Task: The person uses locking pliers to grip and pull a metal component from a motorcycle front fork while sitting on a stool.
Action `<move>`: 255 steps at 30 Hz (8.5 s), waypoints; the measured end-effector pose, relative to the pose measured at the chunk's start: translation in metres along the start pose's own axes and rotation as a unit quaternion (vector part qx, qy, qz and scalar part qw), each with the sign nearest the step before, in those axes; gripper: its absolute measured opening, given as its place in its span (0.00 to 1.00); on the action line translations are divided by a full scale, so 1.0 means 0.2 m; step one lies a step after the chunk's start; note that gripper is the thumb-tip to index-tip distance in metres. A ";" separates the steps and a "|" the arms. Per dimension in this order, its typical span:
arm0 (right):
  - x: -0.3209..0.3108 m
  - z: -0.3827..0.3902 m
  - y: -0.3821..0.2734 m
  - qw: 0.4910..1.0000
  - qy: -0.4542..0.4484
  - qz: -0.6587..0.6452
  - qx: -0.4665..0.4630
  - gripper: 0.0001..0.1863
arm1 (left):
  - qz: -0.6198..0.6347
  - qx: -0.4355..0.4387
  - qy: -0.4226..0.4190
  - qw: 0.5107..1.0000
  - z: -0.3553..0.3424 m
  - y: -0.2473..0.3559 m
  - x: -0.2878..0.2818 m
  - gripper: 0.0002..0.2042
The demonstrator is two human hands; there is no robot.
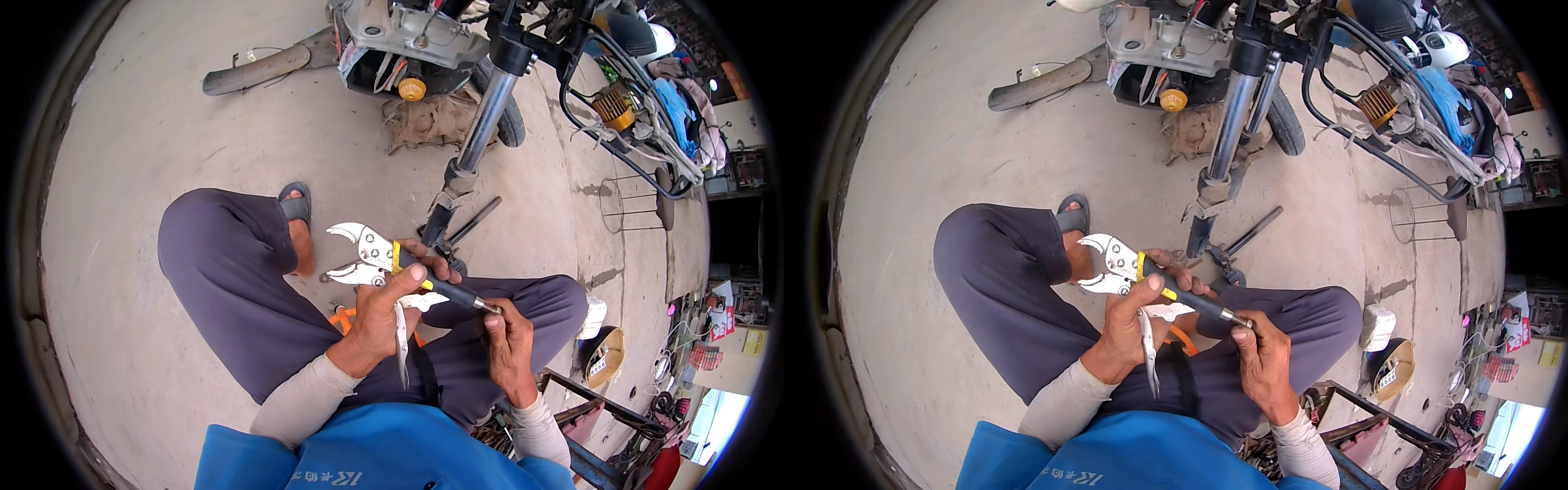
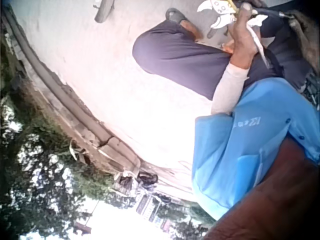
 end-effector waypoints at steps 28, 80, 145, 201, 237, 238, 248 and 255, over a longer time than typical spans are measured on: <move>0.00 -0.06 -0.09 0.913 0.001 0.322 -0.249 0.11 | -0.006 -0.027 0.035 0.999 0.00 0.07 0.01 0.32; 0.03 0.05 0.06 0.904 -0.088 -0.308 0.284 0.24 | -0.118 -0.048 -0.073 0.989 0.00 0.04 0.01 0.23; -0.10 -0.09 -0.09 0.969 -0.185 0.043 0.157 0.28 | -0.195 -0.153 -0.018 0.968 -0.25 -0.41 -0.10 0.23; 0.04 -0.22 -0.02 0.939 -0.208 -0.147 0.230 0.43 | -0.178 -0.059 0.066 0.980 -0.28 -0.20 0.07 0.25; -0.02 -0.31 0.04 0.951 -0.195 -0.037 0.236 0.11 | -0.305 0.020 0.200 0.931 -0.29 -0.42 0.07 0.23; -0.01 -0.31 0.04 0.956 -0.190 -0.035 0.222 0.11 | -0.304 0.043 0.201 0.930 -0.29 -0.41 0.07 0.24; 0.01 -0.32 0.10 0.969 -0.180 0.077 0.151 0.16 | -0.246 -0.008 0.178 0.953 -0.32 -0.45 0.03 0.13; 0.01 -0.31 0.23 0.982 -0.158 0.075 0.071 0.20 | -0.272 0.059 0.152 0.948 -0.36 -0.54 -0.05 0.10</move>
Point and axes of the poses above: each hand's wrist, its own z-axis away from the middle knuckle, its own x-axis out of the palm, y = z × x, the point moved 4 cm from there along -z, towards the middle knuckle, and after that the axes turned 2 degrees about -x, right-handed, at the moved point
